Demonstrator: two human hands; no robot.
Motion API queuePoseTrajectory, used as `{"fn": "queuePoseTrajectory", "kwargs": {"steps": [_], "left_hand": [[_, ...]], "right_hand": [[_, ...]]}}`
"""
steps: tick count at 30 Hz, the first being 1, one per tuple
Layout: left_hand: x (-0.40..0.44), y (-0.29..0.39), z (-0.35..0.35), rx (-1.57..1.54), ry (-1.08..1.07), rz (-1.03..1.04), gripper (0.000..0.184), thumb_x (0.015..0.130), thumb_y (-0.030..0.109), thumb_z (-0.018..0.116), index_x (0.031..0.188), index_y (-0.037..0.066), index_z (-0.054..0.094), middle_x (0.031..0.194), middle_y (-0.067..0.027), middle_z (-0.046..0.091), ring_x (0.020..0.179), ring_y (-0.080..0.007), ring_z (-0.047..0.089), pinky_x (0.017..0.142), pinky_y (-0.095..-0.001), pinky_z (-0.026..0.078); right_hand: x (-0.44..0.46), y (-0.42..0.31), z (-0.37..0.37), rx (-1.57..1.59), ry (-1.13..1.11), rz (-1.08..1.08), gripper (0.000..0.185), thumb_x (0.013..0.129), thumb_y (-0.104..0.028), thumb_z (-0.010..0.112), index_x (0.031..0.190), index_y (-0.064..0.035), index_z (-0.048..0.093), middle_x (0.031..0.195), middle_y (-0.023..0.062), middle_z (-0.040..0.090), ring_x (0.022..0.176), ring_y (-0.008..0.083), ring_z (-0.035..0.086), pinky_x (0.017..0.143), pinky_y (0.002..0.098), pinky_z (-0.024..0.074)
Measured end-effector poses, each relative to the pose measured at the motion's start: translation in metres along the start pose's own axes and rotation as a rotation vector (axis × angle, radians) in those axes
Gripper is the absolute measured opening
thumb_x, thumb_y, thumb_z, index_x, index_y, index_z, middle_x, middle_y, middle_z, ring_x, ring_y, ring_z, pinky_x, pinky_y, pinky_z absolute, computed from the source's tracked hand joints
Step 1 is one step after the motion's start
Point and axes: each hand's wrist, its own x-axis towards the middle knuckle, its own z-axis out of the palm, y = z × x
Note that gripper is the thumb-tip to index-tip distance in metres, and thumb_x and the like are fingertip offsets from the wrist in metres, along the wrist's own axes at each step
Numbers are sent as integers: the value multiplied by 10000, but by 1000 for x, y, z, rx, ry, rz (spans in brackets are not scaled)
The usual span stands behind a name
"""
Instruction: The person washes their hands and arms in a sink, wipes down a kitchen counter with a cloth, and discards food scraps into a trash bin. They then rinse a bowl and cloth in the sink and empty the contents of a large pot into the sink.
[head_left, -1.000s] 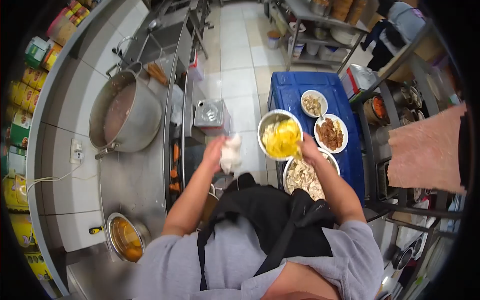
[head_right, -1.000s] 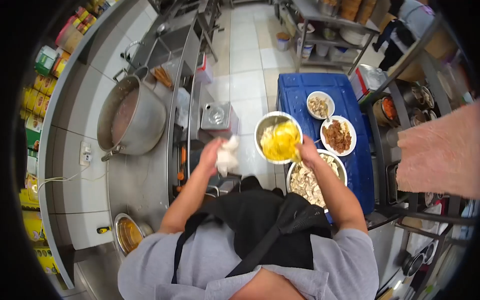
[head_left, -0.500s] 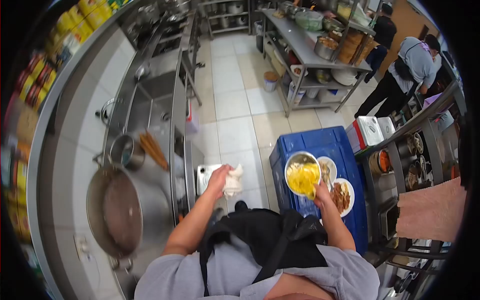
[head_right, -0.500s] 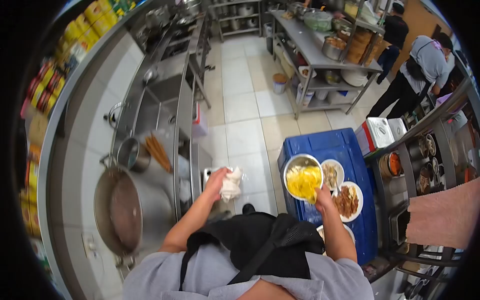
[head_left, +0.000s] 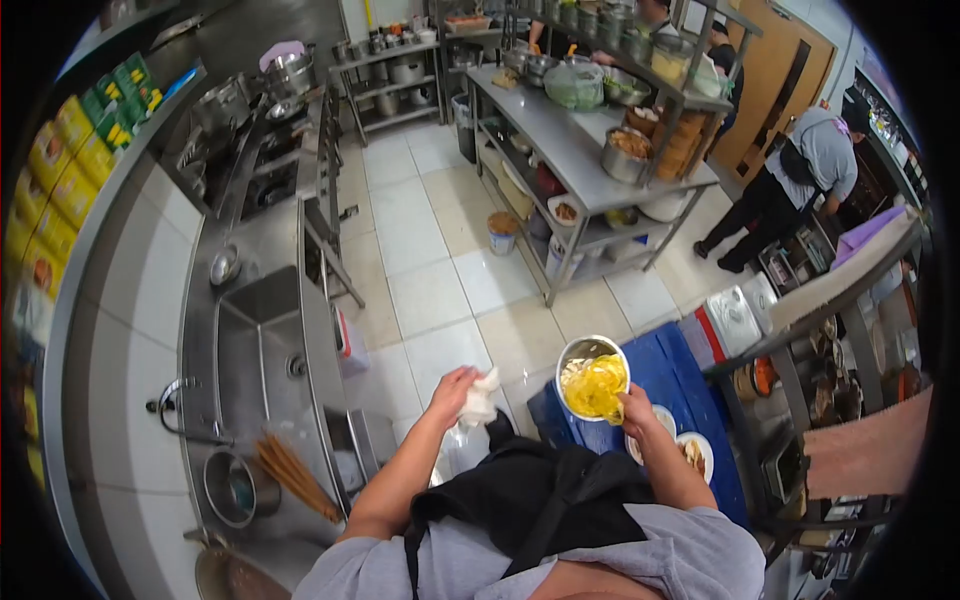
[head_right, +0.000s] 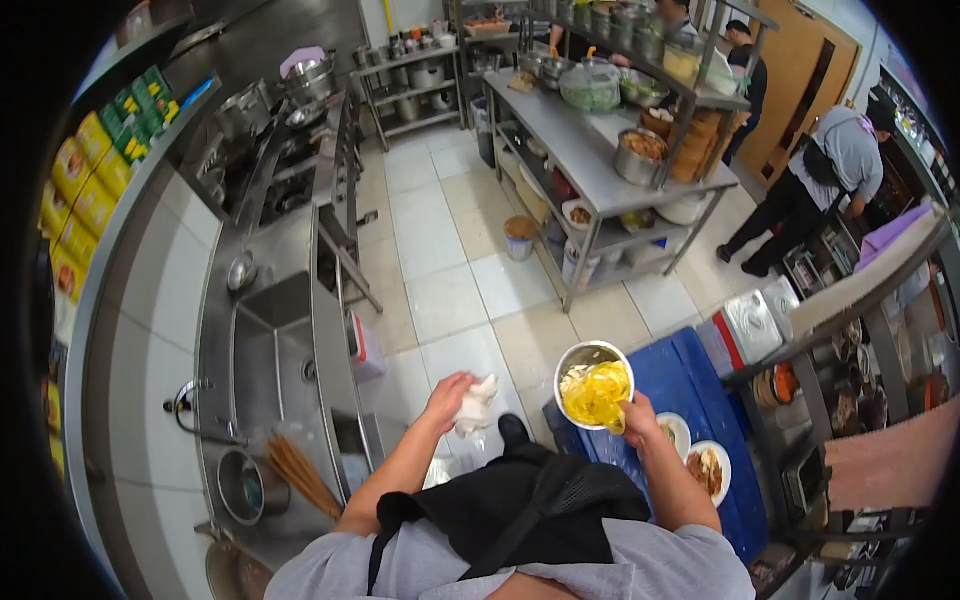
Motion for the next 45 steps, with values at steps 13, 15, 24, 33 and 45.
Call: {"fn": "queuePoseTrajectory", "kwargs": {"steps": [13, 15, 24, 33, 45], "left_hand": [[139, 116, -175, -186, 462, -64, 422, 978, 402, 467, 789, 41, 577, 834, -118, 632, 751, -212, 622, 688, -365, 519], [173, 121, -204, -160, 475, -100, 436, 977, 409, 466, 764, 44, 575, 843, -124, 636, 756, -215, 622, 697, -367, 519], [364, 246, -287, -62, 257, -45, 488, 972, 429, 475, 681, 43, 539, 847, -126, 651, 745, -191, 584, 661, -335, 471], [596, 383, -291, 350, -225, -81, 298, 963, 315, 539, 882, 33, 584, 799, -57, 632, 702, -128, 583, 641, -290, 482], [856, 539, -250, 400, -370, -137, 223, 959, 230, 545, 1093, 53, 565, 966, -99, 658, 860, -152, 614, 739, -307, 513]], "right_hand": [[290, -119, 216, -171, -338, 116, 352, 844, 62, 470, 1192, 50, 527, 1081, 158, 632, 923, 256, 659, 821, 350, 540], [316, -119, 241, -144, -366, 169, 348, 848, 59, 476, 1193, 54, 524, 1086, 157, 635, 937, 264, 659, 852, 365, 537], [421, -160, 327, -136, -44, 280, 353, 862, 59, 479, 1213, 65, 509, 1126, 184, 626, 961, 269, 658, 864, 381, 541], [554, -243, 406, 64, -46, 108, 299, 873, 32, 486, 1168, 48, 537, 1079, 152, 635, 956, 242, 655, 841, 367, 543], [874, -369, 543, -67, -205, 106, 314, 843, 15, 527, 1155, 37, 552, 1043, 129, 649, 879, 208, 658, 769, 329, 540]]}}
